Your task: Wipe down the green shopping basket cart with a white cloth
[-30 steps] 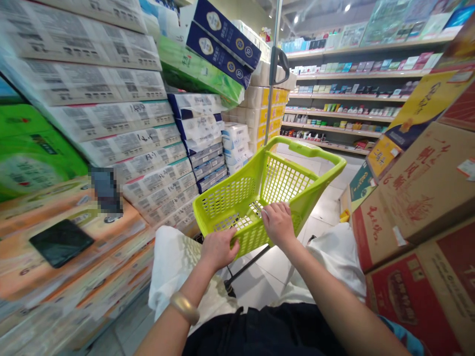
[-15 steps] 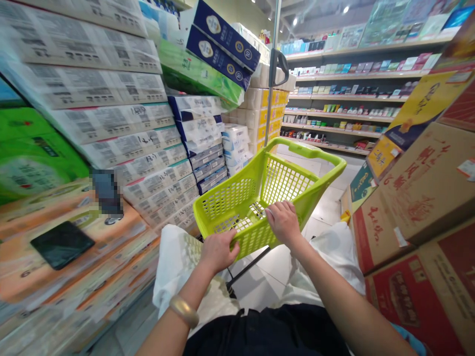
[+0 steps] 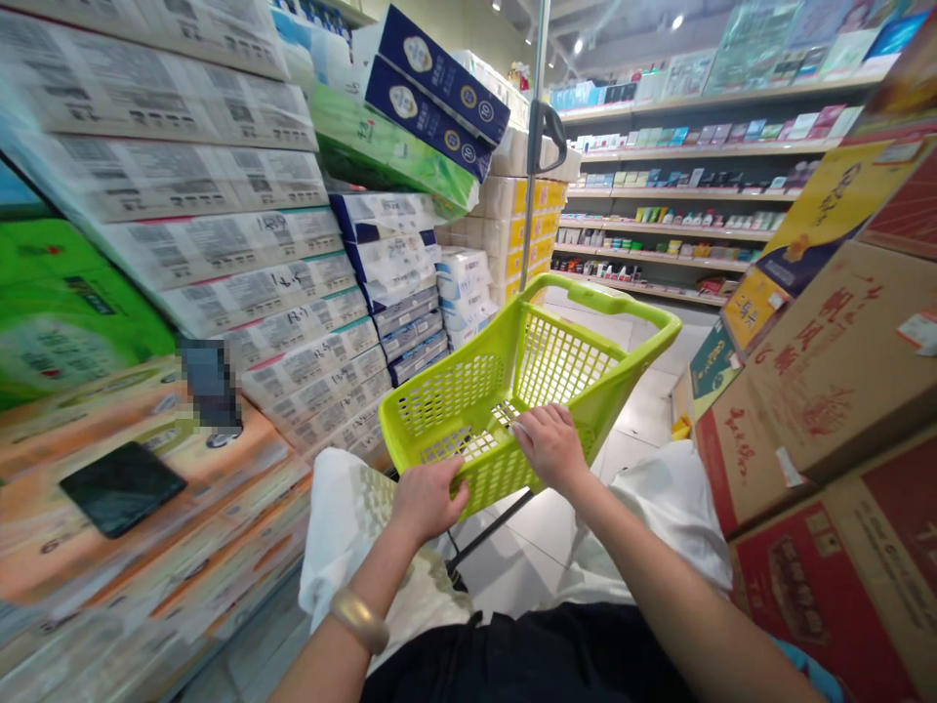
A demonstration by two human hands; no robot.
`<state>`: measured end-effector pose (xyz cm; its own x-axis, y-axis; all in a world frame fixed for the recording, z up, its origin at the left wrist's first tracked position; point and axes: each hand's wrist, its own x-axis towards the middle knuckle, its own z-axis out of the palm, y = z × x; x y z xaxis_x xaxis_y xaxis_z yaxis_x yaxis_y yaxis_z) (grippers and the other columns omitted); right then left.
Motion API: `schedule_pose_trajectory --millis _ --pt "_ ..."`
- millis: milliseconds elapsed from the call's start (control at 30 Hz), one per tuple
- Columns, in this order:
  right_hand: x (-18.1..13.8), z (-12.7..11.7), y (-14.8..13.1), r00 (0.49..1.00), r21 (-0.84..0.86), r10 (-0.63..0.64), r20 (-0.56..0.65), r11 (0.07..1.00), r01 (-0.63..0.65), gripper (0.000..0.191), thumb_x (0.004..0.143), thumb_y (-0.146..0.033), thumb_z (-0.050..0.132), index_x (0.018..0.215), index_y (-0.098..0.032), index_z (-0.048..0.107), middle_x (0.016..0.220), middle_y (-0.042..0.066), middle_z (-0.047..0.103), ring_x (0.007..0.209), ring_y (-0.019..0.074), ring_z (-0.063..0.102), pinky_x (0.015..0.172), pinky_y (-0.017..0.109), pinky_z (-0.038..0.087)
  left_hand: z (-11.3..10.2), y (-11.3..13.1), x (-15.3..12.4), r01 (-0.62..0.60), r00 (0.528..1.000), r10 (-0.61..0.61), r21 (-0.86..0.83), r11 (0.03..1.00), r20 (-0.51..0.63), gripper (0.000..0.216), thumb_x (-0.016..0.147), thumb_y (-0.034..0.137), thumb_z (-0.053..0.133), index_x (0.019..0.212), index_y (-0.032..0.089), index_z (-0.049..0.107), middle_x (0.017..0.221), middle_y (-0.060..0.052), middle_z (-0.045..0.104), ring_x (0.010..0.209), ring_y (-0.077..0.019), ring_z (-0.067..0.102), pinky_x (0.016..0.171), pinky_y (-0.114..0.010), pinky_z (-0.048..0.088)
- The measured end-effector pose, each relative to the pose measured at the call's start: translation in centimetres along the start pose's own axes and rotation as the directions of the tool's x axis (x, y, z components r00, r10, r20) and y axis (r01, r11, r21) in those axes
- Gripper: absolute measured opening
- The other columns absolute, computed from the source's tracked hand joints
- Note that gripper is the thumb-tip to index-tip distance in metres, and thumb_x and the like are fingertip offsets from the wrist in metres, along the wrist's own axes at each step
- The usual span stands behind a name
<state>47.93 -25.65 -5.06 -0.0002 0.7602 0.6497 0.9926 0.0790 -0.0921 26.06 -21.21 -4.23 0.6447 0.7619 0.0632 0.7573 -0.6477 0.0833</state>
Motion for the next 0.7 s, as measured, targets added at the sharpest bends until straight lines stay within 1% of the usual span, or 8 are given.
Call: schedule_pose_trajectory --millis 67,167,267,333,433,567,633,700 --pt "0.1 -0.2 0.5 0.997 -0.033 0.065 -0.029 0.997 -0.066 0.026 0.097 -0.030 0.043 0.080 -0.022 0.062 0.079 0.003 0.062 0.084 0.0180 0.050 0.097 0.033 0.027 0.1 0.1 0.1 0.009 1.000 -0.009 0.003 1.000 -0.001 0.020 0.086 0.035 0.043 0.094 0.025 0.058 0.091 -0.001 0.073 0.085 -0.0227 0.068 0.065 -0.030 0.041" --pt "-0.1 0.5 -1.8 0.996 -0.013 0.088 -0.033 0.996 -0.089 0.025 0.096 -0.029 0.044 0.078 -0.022 0.060 0.079 0.003 0.062 0.085 0.0181 0.050 0.100 0.034 0.026 0.2 0.2 0.1 0.013 1.000 -0.013 -0.004 1.000 -0.007 0.021 0.086 0.037 0.043 0.095 0.026 0.059 0.091 -0.001 0.073 0.085 -0.0227 0.068 0.066 -0.030 0.041" --pt "-0.5 1.4 -4.9 0.999 0.071 -0.034 0.022 0.997 0.032 0.021 0.096 -0.029 0.045 0.082 -0.023 0.060 0.081 0.002 0.062 0.086 0.0174 0.051 0.097 0.032 0.027 0.2 0.2 0.1 -0.002 1.000 0.002 -0.015 1.000 -0.008 0.021 0.086 0.036 0.044 0.097 0.026 0.059 0.094 -0.001 0.073 0.086 -0.0225 0.068 0.067 -0.030 0.041" --pt "-0.7 1.6 -5.6 0.993 0.106 -0.107 0.048 0.989 0.101 0.020 0.096 -0.030 0.046 0.085 -0.023 0.061 0.083 0.001 0.063 0.086 0.0171 0.051 0.094 0.031 0.029 0.2 -0.1 0.0 -0.017 1.000 0.017 -0.021 1.000 -0.010 0.021 0.085 0.035 0.045 0.099 0.026 0.059 0.095 -0.001 0.073 0.087 -0.0225 0.067 0.068 -0.030 0.041" --pt "-0.5 1.1 -3.7 0.992 0.087 -0.113 0.050 0.990 0.109 0.021 0.096 -0.032 0.045 0.086 -0.023 0.061 0.082 0.001 0.063 0.084 0.0169 0.051 0.092 0.031 0.031 0.2 -0.4 0.0 -0.014 1.000 0.013 -0.029 1.000 -0.013 0.021 0.085 0.035 0.044 0.098 0.026 0.059 0.094 -0.001 0.073 0.086 -0.0224 0.067 0.069 -0.030 0.042" --pt "0.0 0.0 0.0 0.999 -0.002 0.023 -0.033 1.000 -0.023 0.024 0.096 -0.030 0.044 0.083 -0.022 0.062 0.081 0.003 0.063 0.085 0.0178 0.051 0.099 0.033 0.029 0.3 -0.4 0.1 0.004 1.000 -0.005 -0.032 0.999 -0.013 0.020 0.086 0.036 0.044 0.094 0.026 0.059 0.092 -0.001 0.073 0.085 -0.0218 0.067 0.067 -0.029 0.041" --pt "0.0 0.1 0.1 0.994 -0.016 0.085 -0.073 0.996 -0.086 0.025 0.096 -0.029 0.044 0.081 -0.022 0.061 0.081 0.003 0.062 0.086 0.0186 0.051 0.102 0.034 0.027 0.2 -0.2 0.2 0.009 1.000 -0.009 -0.023 1.000 -0.010 0.020 0.086 0.037 0.044 0.092 0.026 0.059 0.091 -0.001 0.073 0.084 -0.0219 0.067 0.067 -0.029 0.041" --pt "-0.2 0.5 -1.3 0.992 0.016 0.095 -0.078 0.995 -0.094 0.024 0.096 -0.029 0.044 0.080 -0.022 0.061 0.080 0.003 0.062 0.087 0.0187 0.051 0.103 0.035 0.027 0.2 0.0 0.4 0.012 1.000 -0.012 -0.018 1.000 -0.008 0.020 0.086 0.037 0.044 0.092 0.026 0.059 0.091 -0.001 0.073 0.084 -0.0221 0.067 0.067 -0.030 0.041"
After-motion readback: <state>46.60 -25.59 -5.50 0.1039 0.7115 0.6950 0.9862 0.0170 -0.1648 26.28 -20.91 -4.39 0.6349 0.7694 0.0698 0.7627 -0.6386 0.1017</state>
